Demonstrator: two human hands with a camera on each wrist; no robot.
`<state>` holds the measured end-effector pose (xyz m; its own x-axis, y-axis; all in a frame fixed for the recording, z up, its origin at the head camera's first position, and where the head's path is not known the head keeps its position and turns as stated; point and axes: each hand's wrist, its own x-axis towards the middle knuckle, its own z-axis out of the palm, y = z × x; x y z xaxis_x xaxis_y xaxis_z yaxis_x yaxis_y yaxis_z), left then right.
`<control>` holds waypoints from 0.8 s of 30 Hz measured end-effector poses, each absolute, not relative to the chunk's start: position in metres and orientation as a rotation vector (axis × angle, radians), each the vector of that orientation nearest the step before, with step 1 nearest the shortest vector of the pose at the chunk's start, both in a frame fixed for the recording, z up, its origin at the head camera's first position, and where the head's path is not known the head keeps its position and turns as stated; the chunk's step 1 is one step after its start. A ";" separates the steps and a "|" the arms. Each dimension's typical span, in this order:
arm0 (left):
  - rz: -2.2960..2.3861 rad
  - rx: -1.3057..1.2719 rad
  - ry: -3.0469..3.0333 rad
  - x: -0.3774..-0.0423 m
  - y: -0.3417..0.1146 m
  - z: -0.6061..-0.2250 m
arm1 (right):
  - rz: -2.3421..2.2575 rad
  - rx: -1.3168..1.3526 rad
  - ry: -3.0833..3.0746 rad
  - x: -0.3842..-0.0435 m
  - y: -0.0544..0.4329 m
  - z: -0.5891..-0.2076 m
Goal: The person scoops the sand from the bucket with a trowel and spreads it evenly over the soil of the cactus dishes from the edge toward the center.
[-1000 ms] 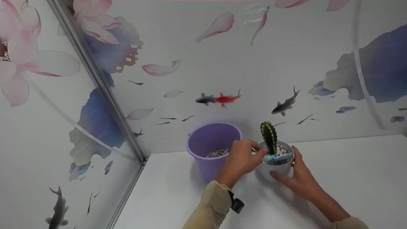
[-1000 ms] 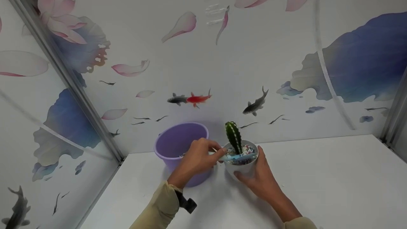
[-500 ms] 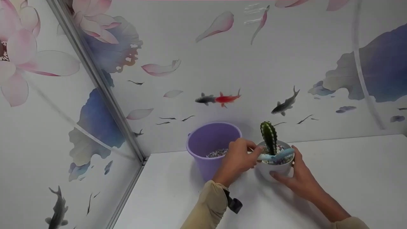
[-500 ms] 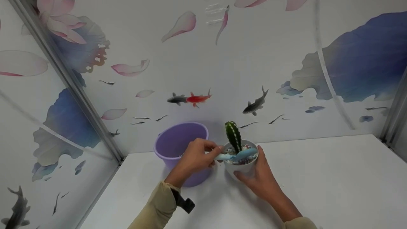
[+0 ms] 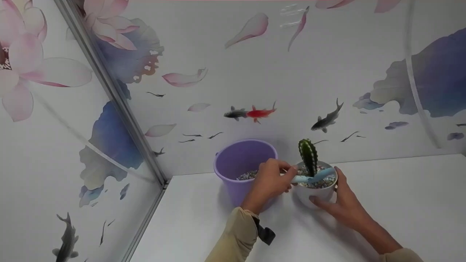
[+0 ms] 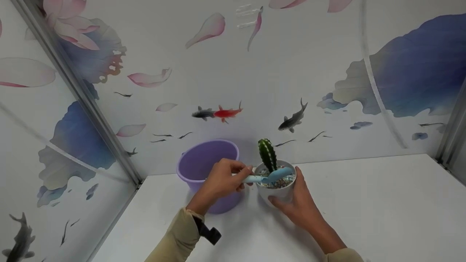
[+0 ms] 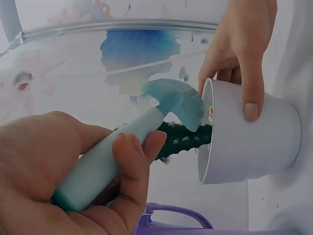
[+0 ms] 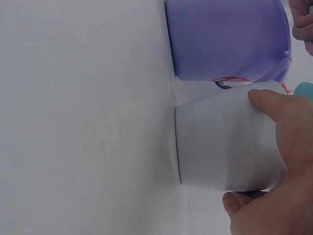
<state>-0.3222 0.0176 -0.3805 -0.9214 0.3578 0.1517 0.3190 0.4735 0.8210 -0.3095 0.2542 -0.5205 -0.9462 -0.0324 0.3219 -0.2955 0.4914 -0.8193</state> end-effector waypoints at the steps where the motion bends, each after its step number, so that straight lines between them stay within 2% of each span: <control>1: 1.461 0.609 2.673 -0.322 0.017 -0.381 | 1.432 0.274 -2.479 -0.309 0.254 -0.521; 24: 1.234 0.851 2.786 -0.319 -0.008 -0.383 | 1.421 0.274 -2.535 -0.310 0.257 -0.521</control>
<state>-0.3194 -0.0081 -0.3830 -0.8550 0.4652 0.2292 0.4823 0.5508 0.6812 -0.3096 0.2569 -0.5212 -0.9579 -0.0538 0.2821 -0.2687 0.5144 -0.8143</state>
